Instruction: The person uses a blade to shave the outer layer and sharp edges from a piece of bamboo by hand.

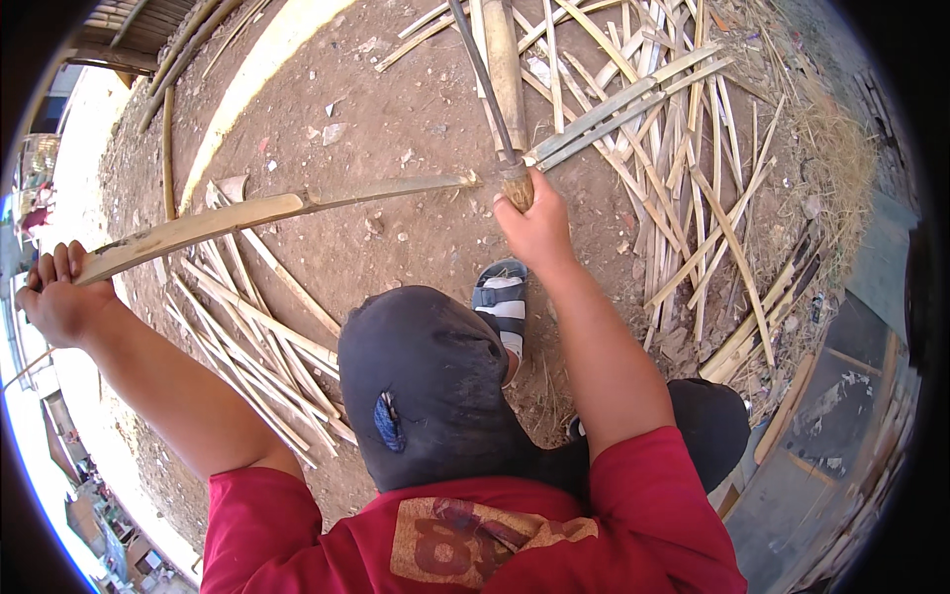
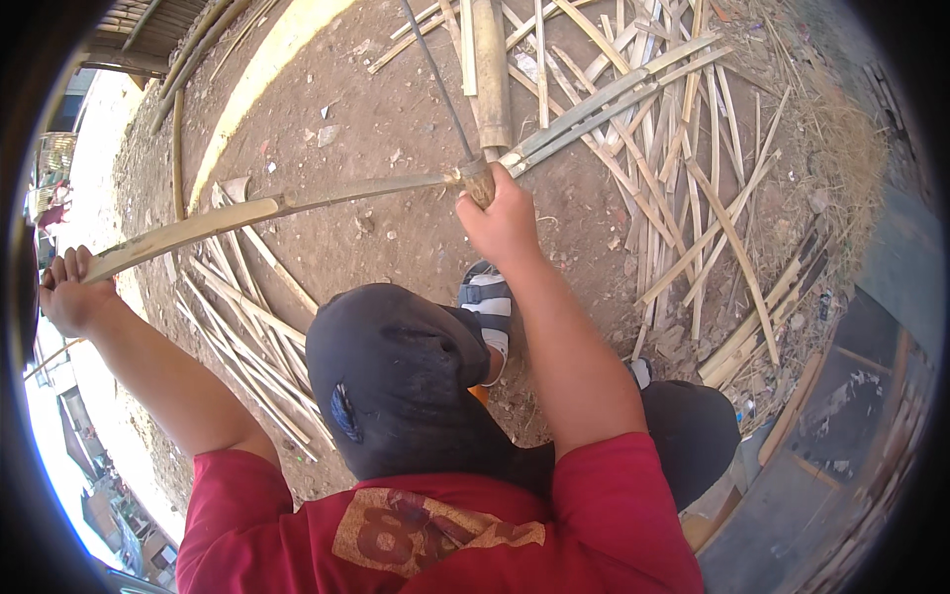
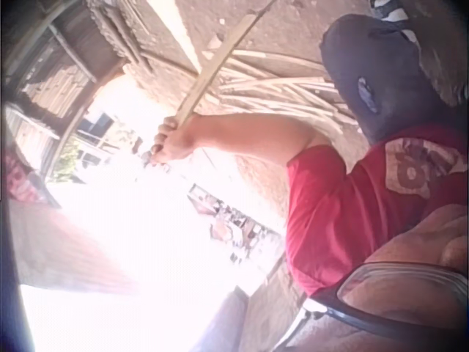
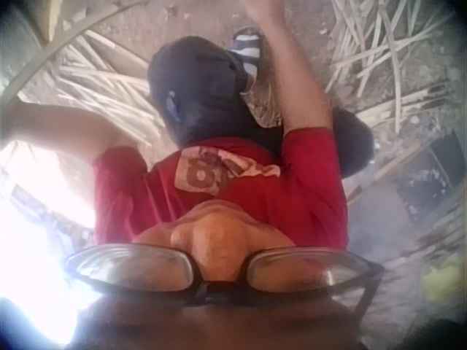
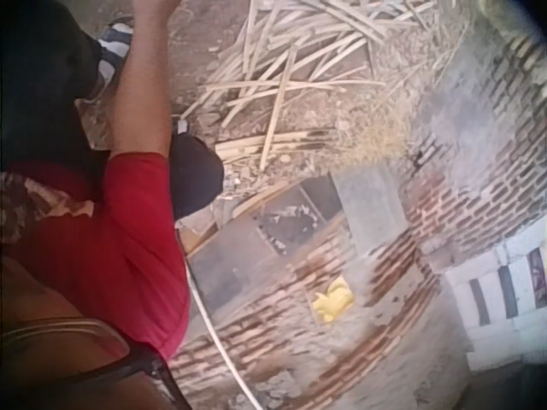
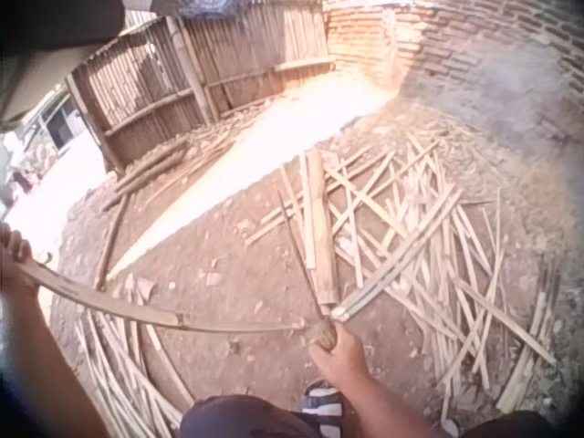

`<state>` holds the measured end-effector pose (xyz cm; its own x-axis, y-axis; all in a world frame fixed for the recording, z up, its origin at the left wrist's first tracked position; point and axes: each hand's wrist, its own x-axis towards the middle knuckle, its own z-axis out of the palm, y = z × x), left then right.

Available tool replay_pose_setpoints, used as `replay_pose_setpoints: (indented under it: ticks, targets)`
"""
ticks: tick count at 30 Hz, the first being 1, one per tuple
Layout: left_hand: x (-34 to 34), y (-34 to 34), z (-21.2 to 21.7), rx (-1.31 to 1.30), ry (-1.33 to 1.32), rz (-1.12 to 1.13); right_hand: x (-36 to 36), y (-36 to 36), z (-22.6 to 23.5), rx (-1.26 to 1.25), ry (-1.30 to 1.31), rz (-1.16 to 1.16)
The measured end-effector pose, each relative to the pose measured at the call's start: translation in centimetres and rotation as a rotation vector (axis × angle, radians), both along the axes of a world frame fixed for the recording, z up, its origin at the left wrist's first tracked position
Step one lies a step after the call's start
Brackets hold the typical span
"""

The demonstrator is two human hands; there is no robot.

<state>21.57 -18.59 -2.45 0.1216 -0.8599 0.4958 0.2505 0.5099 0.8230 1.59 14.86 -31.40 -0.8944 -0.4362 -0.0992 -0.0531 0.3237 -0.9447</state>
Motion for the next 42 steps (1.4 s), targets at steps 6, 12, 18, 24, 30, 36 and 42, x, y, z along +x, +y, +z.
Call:
replay_pose_setpoints:
  ticks: [6,12,18,24,30,36,42]
  targets:
    - [-1.0,-0.1,-0.1,0.023,0.010,-0.020,4.1,4.0,-13.0,0.769,-0.186,0.196]
    - [-0.2,-0.7,-0.1,-0.005,-0.015,-0.022,-0.2,4.8,-11.0,0.717,-0.200,0.386]
    - [-0.4,0.8,-0.1,0.004,-0.004,0.047,-3.0,2.1,-4.6,0.301,-0.477,0.255]
    - [0.2,0.8,-0.2,-0.004,-0.002,0.085,1.1,0.0,-3.7,0.126,0.030,0.060]
    - [1.3,0.2,-0.1,-0.003,-0.004,0.043,3.5,3.6,-11.4,0.785,-0.136,0.224]
    - [-0.5,1.6,-0.4,0.016,0.011,0.024,-1.6,6.2,-13.4,0.194,-1.043,0.153]
    - [0.3,2.3,-0.4,0.025,0.031,0.048,-2.9,2.6,-3.8,0.126,-0.002,0.072]
